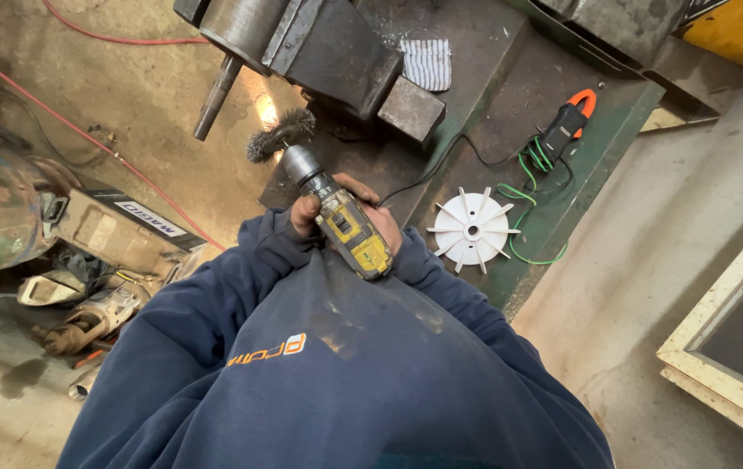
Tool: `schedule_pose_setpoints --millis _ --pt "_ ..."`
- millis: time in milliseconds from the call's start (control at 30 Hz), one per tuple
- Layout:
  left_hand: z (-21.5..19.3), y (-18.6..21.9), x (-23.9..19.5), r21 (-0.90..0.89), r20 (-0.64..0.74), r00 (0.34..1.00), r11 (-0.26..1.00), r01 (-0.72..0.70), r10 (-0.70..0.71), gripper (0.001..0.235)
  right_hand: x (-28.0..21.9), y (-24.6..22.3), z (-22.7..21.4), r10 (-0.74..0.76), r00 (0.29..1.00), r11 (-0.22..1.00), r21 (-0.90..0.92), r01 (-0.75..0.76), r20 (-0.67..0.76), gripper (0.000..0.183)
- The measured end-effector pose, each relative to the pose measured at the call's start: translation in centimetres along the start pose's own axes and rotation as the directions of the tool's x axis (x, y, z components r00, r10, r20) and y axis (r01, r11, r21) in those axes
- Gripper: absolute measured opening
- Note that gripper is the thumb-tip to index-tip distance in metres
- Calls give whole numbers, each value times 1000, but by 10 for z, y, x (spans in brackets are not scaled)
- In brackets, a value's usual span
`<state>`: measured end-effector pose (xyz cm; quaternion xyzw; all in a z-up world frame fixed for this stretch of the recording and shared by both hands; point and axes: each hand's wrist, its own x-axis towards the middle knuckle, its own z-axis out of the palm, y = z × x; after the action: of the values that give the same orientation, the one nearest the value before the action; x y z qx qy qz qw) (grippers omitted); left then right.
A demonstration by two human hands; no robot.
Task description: Cleaning and polishing a metal casing using a cordless power drill fitted with a wire brush attachment.
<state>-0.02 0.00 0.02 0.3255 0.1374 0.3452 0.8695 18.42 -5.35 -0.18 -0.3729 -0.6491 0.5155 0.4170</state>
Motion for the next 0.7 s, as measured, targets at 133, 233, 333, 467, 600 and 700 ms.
schedule_pose_setpoints --millis 133,233,333,467,600,700 --pt "2 1 0 11 -1 1000 1000 -3 3 93 -1 0 -1 15 1000 1000 5 -15 6 59" --pt "2 1 0 12 -7 1000 1000 0 0 93 2 -4 -1 -29 1000 999 -31 29 8 59" --pt "4 2 -1 16 -14 1000 1000 -2 2 93 2 -2 -2 -32 999 999 -6 32 16 61" --pt "1 1 0 24 -3 1000 1000 0 0 93 0 1 -1 7 1000 1000 3 -7 17 59" --pt "1 1 0 10 -8 1000 1000 5 -4 93 1 -1 -2 -22 1000 1000 -20 22 2 59" --pt "3 2 0 18 -12 1000 1000 7 -7 93 1 3 -1 -28 1000 999 -34 28 5 59"
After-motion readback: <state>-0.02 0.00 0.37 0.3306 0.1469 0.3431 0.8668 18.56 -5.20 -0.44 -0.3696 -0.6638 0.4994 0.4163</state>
